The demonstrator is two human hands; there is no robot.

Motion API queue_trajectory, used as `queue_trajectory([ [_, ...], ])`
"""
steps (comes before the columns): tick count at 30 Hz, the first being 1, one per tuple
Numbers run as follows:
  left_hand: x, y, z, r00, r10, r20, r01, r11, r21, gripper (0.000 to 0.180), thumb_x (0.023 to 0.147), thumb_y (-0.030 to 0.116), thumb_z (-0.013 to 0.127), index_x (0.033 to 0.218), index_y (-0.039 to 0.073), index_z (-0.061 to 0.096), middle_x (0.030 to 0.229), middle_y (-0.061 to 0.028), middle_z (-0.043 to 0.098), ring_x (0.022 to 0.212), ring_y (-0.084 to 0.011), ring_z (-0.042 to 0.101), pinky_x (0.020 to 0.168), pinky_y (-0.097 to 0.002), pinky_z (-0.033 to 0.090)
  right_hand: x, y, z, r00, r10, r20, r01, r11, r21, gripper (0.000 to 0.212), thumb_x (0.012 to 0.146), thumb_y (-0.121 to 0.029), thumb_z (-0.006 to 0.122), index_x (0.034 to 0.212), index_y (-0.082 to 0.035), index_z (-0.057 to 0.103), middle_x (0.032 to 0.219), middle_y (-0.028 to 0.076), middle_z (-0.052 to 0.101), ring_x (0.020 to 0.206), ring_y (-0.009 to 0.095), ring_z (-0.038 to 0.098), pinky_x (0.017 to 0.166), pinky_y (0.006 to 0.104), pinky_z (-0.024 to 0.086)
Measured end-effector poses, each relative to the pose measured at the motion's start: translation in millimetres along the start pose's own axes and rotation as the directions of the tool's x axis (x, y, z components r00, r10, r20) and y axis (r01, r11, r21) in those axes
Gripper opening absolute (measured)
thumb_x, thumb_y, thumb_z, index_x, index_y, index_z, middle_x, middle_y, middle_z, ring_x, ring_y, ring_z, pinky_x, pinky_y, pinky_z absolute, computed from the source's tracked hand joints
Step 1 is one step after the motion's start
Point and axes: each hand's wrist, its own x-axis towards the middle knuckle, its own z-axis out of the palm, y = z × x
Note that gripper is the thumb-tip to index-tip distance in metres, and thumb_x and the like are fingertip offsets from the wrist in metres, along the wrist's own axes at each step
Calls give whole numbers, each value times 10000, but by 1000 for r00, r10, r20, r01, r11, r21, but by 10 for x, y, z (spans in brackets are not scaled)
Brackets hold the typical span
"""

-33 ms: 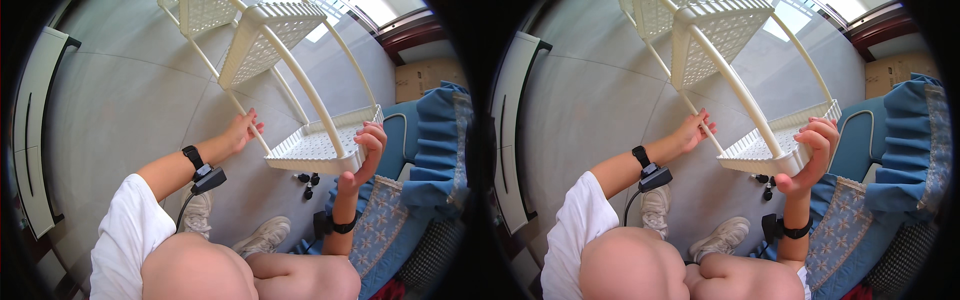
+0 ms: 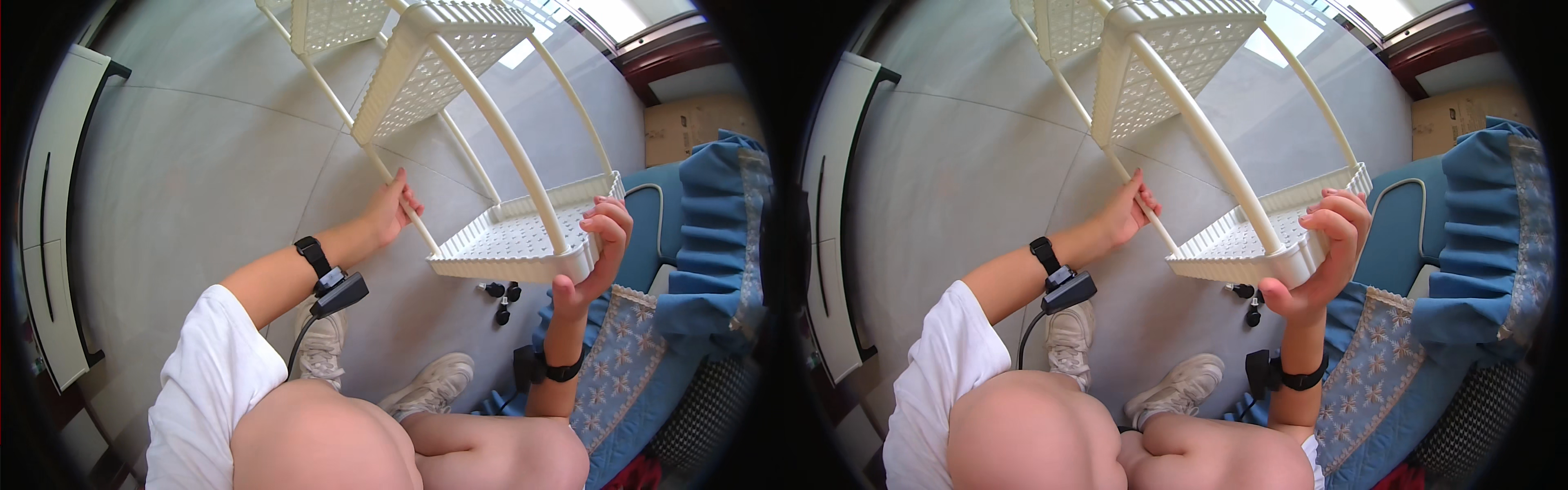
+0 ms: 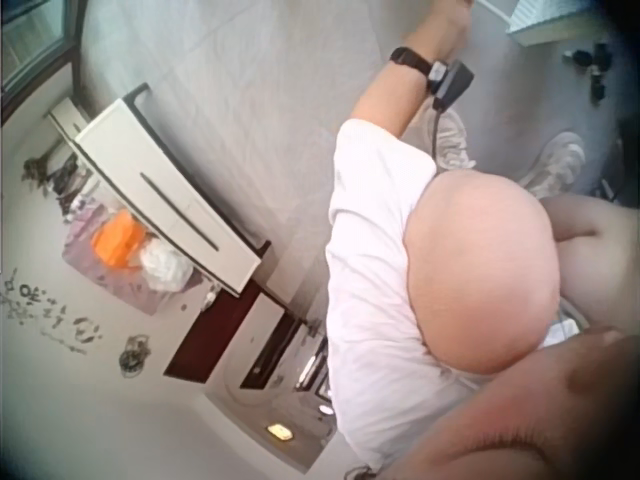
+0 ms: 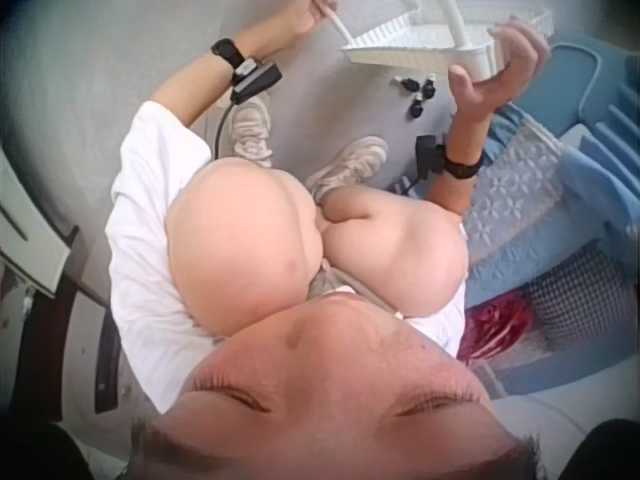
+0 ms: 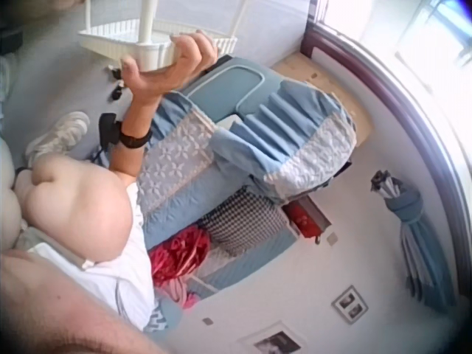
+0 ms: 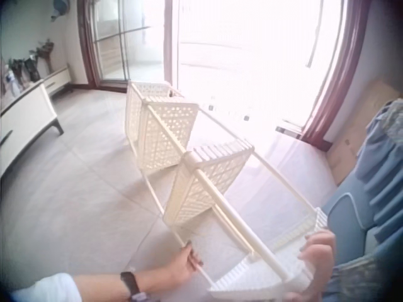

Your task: The user is assembling a small white plastic shelving unit.

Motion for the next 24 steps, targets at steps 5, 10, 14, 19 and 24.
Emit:
queue_trajectory([
  [5,-84,204,114,993,18,-116,-49,961,-274,410,926,352,585,664,178,323,544,52,259,439,-92,255,438,-262,281,-32,-44,-49,997,71,19,-72,996,62,606,703,-558,699,988,-53,525,1008,128,493,1014,314,494,955,473,377],
  [10,-106,391,251,985,138,-107,-159,963,-217,405,897,262,585,626,191,293,538,54,234,428,-87,190,407,-271,169,-146,-97,-108,997,67,-47,-65,997,36,580,726,-531,669,1014,-53,513,1014,131,487,1014,312,492,960,485,378],
  [14,-178,674,445,962,253,-105,-270,941,-205,413,892,258,593,625,188,286,539,48,232,429,-90,183,410,-276,158,-365,-64,-158,997,64,-52,-60,996,70,550,736,-519,664,1011,-78,486,1018,114,479,1029,307,503,1018,509,336],
  [19,-322,1058,595,872,489,20,-489,872,-23,441,913,260,589,613,171,278,525,32,256,430,-89,213,412,-272,174,-856,186,-255,986,124,112,-128,991,28,458,752,-350,769,1017,-113,480,1139,111,532,1228,373,476,1079,538,281],
  [24,-411,1080,737,798,596,92,-602,797,58,431,919,247,599,603,145,325,523,34,299,429,-77,234,411,-266,181,-1218,274,-1,951,229,206,-244,969,51,384,736,-132,802,968,-72,501,1265,171,532,1232,402,470,1048,533,333],
])
